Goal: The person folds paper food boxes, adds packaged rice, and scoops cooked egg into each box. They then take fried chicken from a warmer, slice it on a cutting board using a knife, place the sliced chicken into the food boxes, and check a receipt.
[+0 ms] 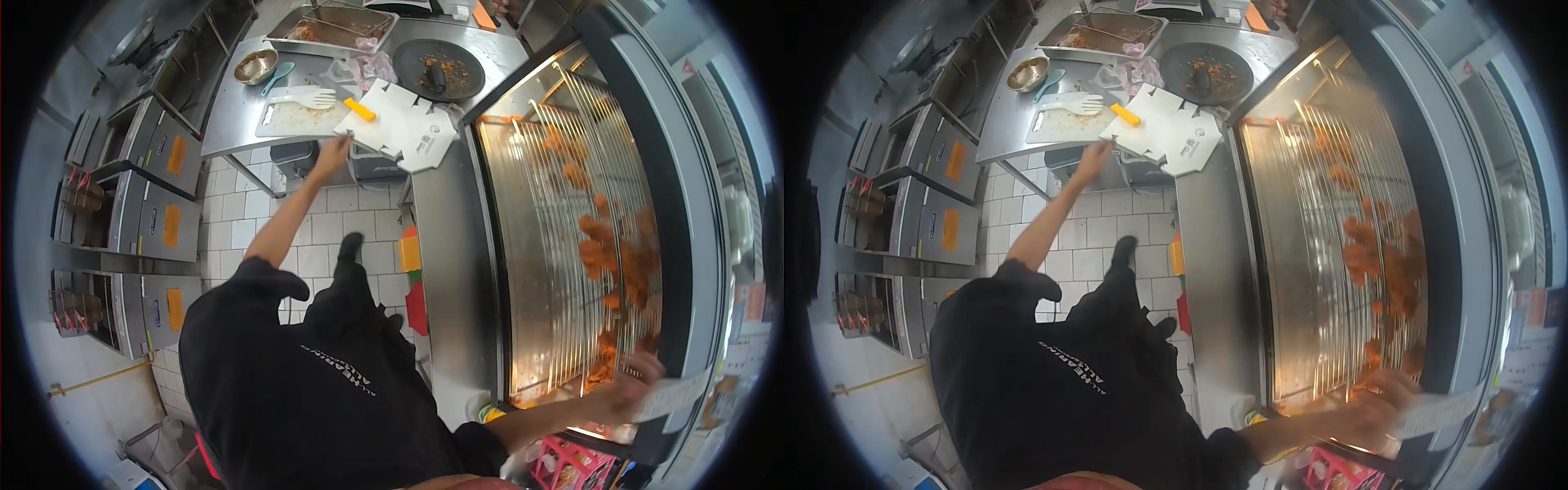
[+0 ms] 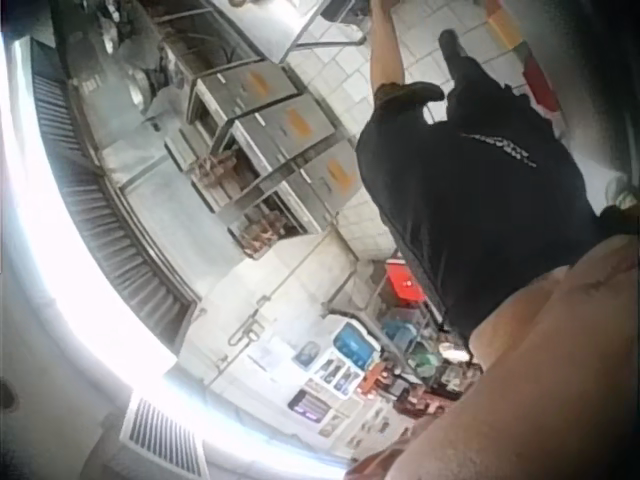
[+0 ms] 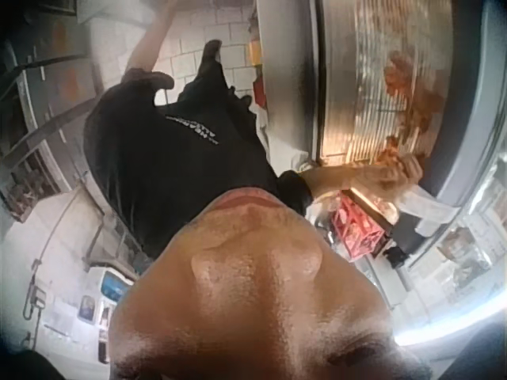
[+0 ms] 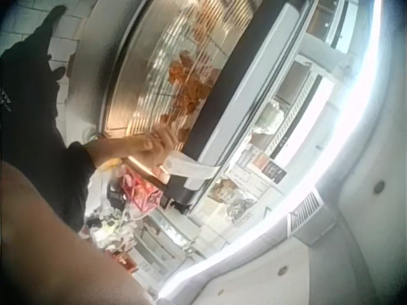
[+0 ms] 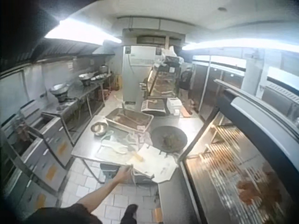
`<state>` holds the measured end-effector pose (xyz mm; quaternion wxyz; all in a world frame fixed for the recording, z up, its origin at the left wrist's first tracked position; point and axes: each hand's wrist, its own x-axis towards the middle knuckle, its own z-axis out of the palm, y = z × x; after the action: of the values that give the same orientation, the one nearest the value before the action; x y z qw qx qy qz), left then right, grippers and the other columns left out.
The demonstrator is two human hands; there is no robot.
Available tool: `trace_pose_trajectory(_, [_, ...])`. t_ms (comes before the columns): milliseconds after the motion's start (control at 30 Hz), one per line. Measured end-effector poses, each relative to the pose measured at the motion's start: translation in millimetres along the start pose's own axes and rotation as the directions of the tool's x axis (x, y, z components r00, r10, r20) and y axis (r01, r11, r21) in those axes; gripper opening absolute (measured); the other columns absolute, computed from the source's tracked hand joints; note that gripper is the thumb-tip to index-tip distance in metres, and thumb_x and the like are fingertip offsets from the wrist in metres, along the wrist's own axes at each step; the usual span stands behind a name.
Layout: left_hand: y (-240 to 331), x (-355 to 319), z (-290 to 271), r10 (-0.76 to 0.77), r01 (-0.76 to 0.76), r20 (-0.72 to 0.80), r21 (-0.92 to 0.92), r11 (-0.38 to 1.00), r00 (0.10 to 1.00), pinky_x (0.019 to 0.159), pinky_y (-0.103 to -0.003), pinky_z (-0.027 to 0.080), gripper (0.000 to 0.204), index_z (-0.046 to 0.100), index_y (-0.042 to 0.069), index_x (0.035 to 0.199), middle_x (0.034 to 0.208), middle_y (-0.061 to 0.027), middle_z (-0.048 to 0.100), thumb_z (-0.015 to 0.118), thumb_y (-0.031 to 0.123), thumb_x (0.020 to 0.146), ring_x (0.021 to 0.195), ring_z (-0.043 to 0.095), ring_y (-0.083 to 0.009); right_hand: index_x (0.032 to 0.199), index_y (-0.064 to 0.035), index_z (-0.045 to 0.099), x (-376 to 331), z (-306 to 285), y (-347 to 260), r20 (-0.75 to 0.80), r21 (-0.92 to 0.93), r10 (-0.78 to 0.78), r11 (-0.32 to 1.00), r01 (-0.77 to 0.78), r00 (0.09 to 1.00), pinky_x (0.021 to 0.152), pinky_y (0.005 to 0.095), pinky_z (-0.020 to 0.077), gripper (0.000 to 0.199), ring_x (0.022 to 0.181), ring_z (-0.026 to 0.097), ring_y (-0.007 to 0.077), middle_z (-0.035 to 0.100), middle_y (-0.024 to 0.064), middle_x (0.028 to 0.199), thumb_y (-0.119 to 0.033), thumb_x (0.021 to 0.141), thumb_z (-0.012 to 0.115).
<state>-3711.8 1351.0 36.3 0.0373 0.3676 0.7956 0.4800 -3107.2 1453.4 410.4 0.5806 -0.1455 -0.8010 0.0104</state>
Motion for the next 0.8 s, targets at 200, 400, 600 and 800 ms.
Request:
trace_pose_trajectory(200, [-113.4,233.5,30.2,-0.488,0.317,-0.172,-0.571,0.757,0.856,0.087,-0.035,0.049,0.027,0.067,0.000,0.108,0.106,-0.0185,0.068,0.052,0.007,0.086,0.101,0.065,-0.0285,0.077,-0.0023,0.062,-104.0,265.8,-36.6,0.485,0.208,0.656,0.555,-0.805,0.578,0.068,0.0280,0.0480,0.029,0.072,0.059,0.0143,0.063,0.0067,0.080,-0.019,0.098,0.051])
trace_pose_trajectory(400, [-170.0,324.0,40.8,-0.375,0.344,-0.444,-0.153,0.926,0.813,0.076,-0.037,0.050,0.021,0.068,-0.003,0.093,0.084,-0.0207,0.069,0.061,0.010,0.078,0.086,0.067,-0.0333,0.087,-0.0020,0.063,-118.0,456.4,-85.0,0.689,0.071,0.705,0.167,-0.983,0.169,0.069,0.0254,0.0467,0.018,0.074,0.058,0.0110,0.064,0.0030,0.082,-0.014,0.097,0.054])
trace_pose_trajectory(600, [-107.0,327.6,-4.0,-0.588,0.511,0.037,-0.539,0.670,0.808,0.082,-0.040,0.050,0.046,0.067,-0.003,0.102,0.091,-0.0153,0.070,0.054,0.040,0.091,0.092,0.067,-0.0300,0.088,0.0009,0.063,-75.1,572.7,-89.1,0.752,0.095,0.619,0.239,-0.966,0.226,0.062,0.0228,0.0436,0.016,0.075,0.059,0.0086,0.065,0.0025,0.081,-0.014,0.094,0.061])
trace_pose_trajectory(800, [-90.7,277.8,-31.5,-0.259,0.485,0.523,-0.852,-0.198,0.812,0.107,-0.036,0.035,0.061,0.049,0.000,0.134,0.137,-0.0185,0.049,0.036,0.049,0.100,0.127,0.048,-0.0265,0.108,-0.0034,0.062,-59.1,696.4,-59.6,0.722,-0.042,0.497,0.725,-0.688,0.480,0.081,0.0364,0.0469,0.028,0.098,0.058,0.0266,0.062,0.0127,0.103,-0.022,0.088,0.065])
